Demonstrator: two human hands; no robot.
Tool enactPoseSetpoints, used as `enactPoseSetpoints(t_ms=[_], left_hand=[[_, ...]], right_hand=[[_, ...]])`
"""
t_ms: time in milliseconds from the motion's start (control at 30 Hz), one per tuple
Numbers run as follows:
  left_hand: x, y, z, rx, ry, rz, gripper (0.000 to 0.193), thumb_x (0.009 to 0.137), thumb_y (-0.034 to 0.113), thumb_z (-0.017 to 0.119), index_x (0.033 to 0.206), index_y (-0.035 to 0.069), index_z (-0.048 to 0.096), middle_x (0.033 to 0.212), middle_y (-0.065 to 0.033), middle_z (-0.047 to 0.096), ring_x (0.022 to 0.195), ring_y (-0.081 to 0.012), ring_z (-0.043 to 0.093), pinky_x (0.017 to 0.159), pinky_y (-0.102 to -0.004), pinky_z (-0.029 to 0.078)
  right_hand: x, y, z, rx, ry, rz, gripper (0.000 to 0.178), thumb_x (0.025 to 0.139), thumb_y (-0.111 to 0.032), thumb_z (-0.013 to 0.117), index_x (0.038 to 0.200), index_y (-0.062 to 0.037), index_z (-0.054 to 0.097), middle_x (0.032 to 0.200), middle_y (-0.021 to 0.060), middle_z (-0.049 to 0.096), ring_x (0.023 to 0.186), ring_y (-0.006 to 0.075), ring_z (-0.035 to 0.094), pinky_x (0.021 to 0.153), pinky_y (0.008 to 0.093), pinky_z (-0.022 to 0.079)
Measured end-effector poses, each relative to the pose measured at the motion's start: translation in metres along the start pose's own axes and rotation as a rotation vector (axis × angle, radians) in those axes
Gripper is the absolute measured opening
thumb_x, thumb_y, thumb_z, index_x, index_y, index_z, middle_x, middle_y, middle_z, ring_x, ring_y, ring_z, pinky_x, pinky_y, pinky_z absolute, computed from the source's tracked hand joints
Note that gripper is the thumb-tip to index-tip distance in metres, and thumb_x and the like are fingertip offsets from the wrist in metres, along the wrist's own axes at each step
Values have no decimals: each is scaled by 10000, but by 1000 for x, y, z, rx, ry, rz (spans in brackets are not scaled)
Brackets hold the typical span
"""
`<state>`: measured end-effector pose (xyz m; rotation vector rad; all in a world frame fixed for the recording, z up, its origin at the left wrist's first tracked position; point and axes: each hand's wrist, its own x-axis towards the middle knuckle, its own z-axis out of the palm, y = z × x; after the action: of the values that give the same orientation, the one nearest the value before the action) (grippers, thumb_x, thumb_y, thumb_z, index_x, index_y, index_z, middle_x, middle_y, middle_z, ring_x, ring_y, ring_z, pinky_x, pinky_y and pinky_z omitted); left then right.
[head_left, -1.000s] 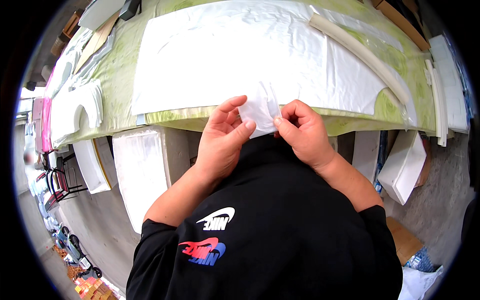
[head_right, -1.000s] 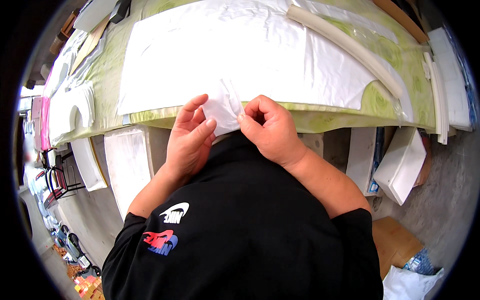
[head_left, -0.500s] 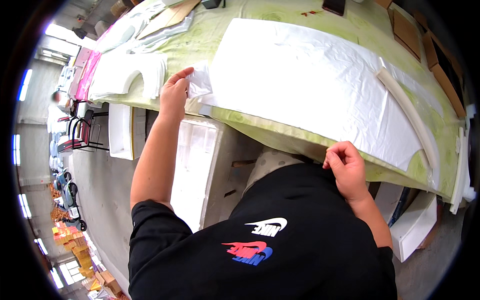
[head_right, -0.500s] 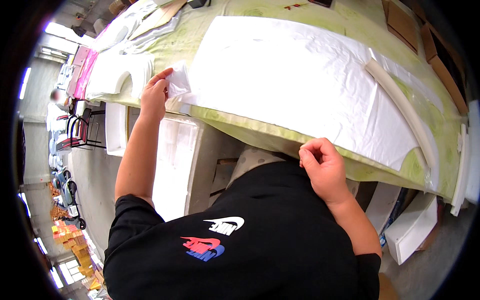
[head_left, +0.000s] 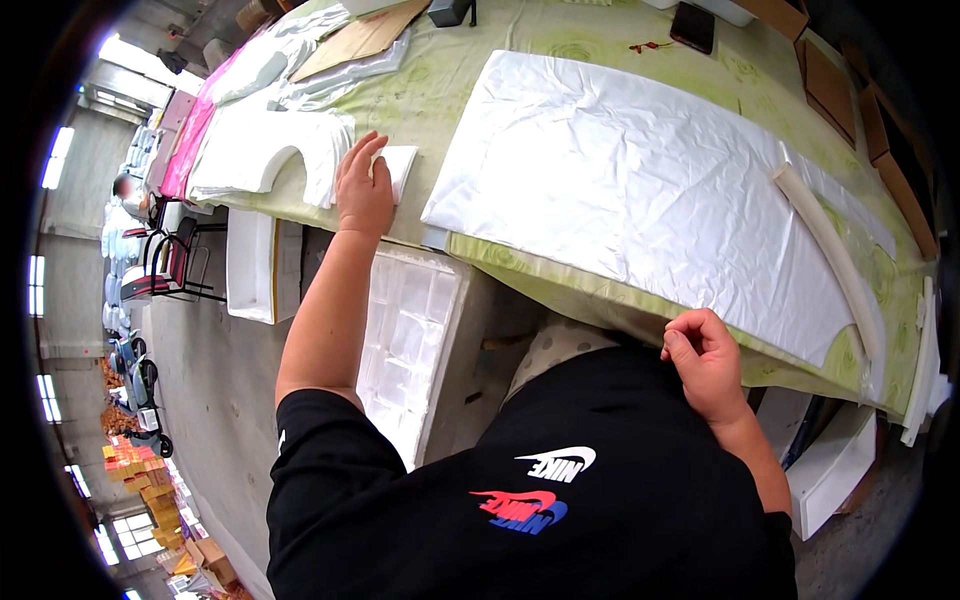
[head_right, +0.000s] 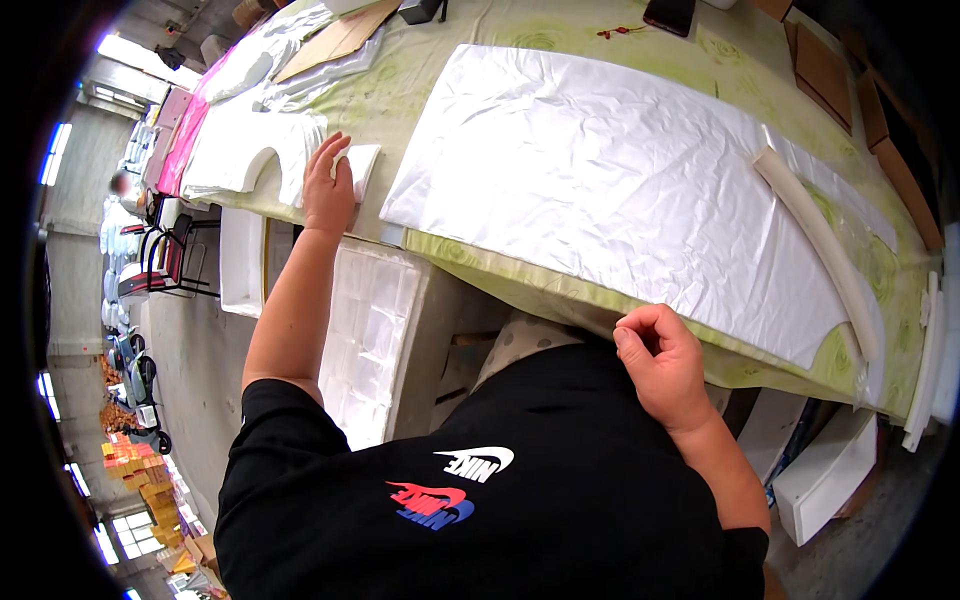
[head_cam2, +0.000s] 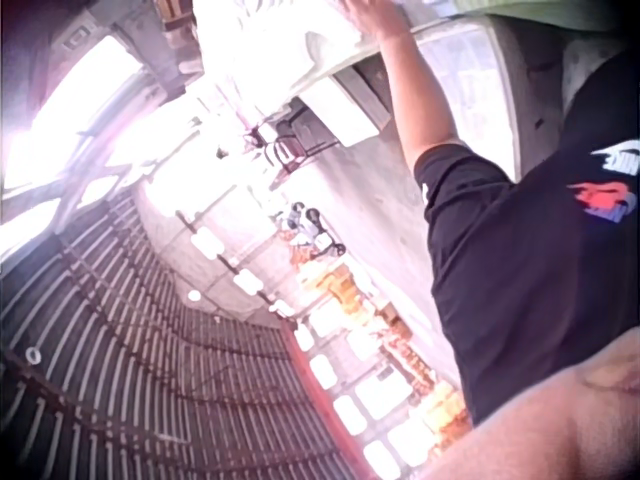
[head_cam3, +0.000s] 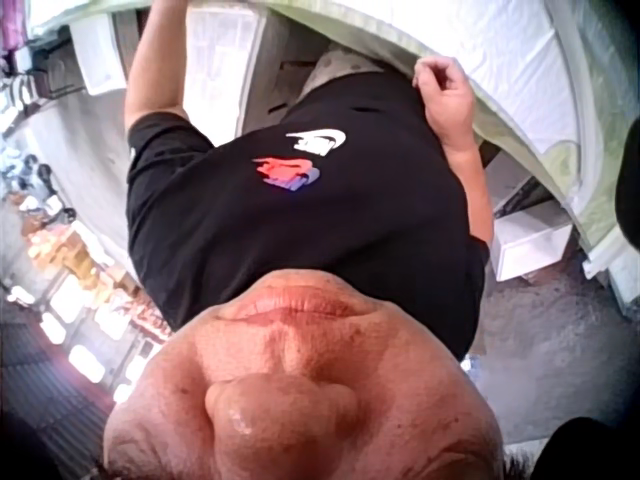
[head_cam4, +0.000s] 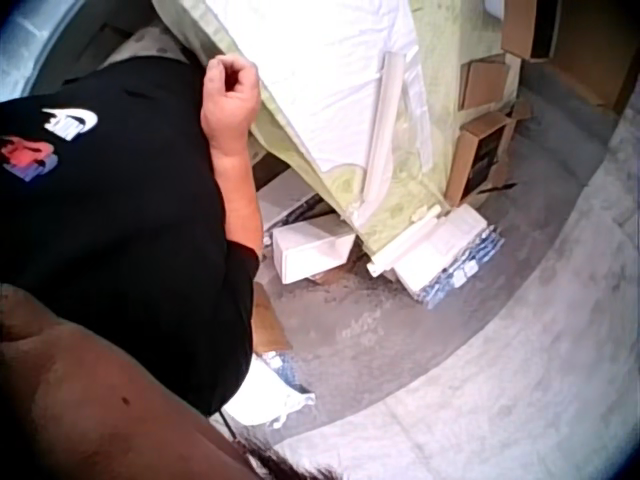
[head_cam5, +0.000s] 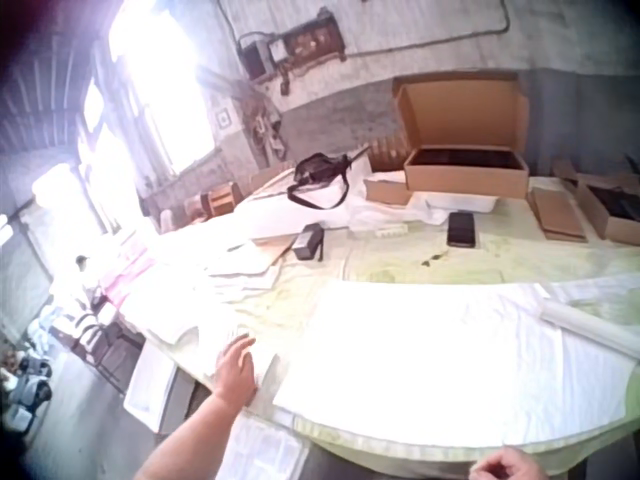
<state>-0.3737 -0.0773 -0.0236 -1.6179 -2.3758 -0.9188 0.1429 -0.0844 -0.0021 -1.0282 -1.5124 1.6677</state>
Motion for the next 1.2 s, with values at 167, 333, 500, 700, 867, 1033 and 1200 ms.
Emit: enactPoseSetpoints(t_ms=[167, 333, 500, 700, 867, 1033, 1200], left_hand=[[-13, 7, 7, 136, -169, 120, 571, 1048, 431, 505, 1541, 143, 483, 1654, -86, 391, 1560, -328, 275, 1258, -490, 216], [-6, 12, 7, 298, -387, 11, 726, 1049, 592, 414, 1619, 146, 354, 1707, -95, 278, 1588, -321, 199, 1280, -481, 165], [-5, 17, 9, 372, -395, -21, 793, 1041, 626, 399, 1644, 126, 277, 1731, -84, 210, 1602, -300, 152, 1285, -490, 140], [-1, 22, 4, 412, -455, 7, 794, 1040, 638, 388, 1650, 144, 268, 1738, -85, 184, 1608, -290, 126, 1282, -510, 142], [-3, 22, 3, 340, -397, 44, 752, 1039, 577, 440, 1643, 153, 292, 1736, -84, 194, 1605, -302, 136, 1278, -517, 148], [-11, -6, -3, -24, -1, 250, 730, 1009, 427, 562, 1611, 79, 339, 1715, -150, 235, 1587, -357, 194, 1270, -513, 162], [-26, -6, -12, 78, -142, 366, 799, 1014, 540, 511, 1613, 47, 321, 1702, -175, 258, 1591, -361, 183, 1281, -487, 136]], right_hand=[[5, -3, 2, -8, -9, 21, 74, 998, -76, 682, 1010, -42, 617, 845, -28, 606, 744, 47, 541, 687, 219, 466], [8, -3, 2, -20, -33, 36, 77, 995, -81, 689, 1009, -42, 624, 849, -29, 609, 748, 48, 547, 691, 218, 468], [7, -1, 2, -13, -22, 42, 80, 994, -89, 691, 1014, -44, 628, 852, -27, 613, 747, 50, 553, 693, 220, 473], [4, 2, 0, -16, -38, 14, 82, 993, -92, 691, 1020, -45, 629, 856, -25, 617, 748, 51, 560, 693, 220, 474], [3, 1, 1, 19, -41, 4, 81, 1000, -86, 685, 1037, -47, 625, 868, -20, 620, 762, 55, 567, 706, 220, 479], [-1, 3, -6, 91, 8, -4, 61, 1010, -49, 659, 1051, -40, 614, 905, -2, 623, 799, 72, 579, 749, 228, 490], [-2, 6, -8, 88, -5, -12, 63, 1011, -53, 661, 1051, -37, 614, 901, -3, 624, 796, 70, 581, 743, 223, 488]])
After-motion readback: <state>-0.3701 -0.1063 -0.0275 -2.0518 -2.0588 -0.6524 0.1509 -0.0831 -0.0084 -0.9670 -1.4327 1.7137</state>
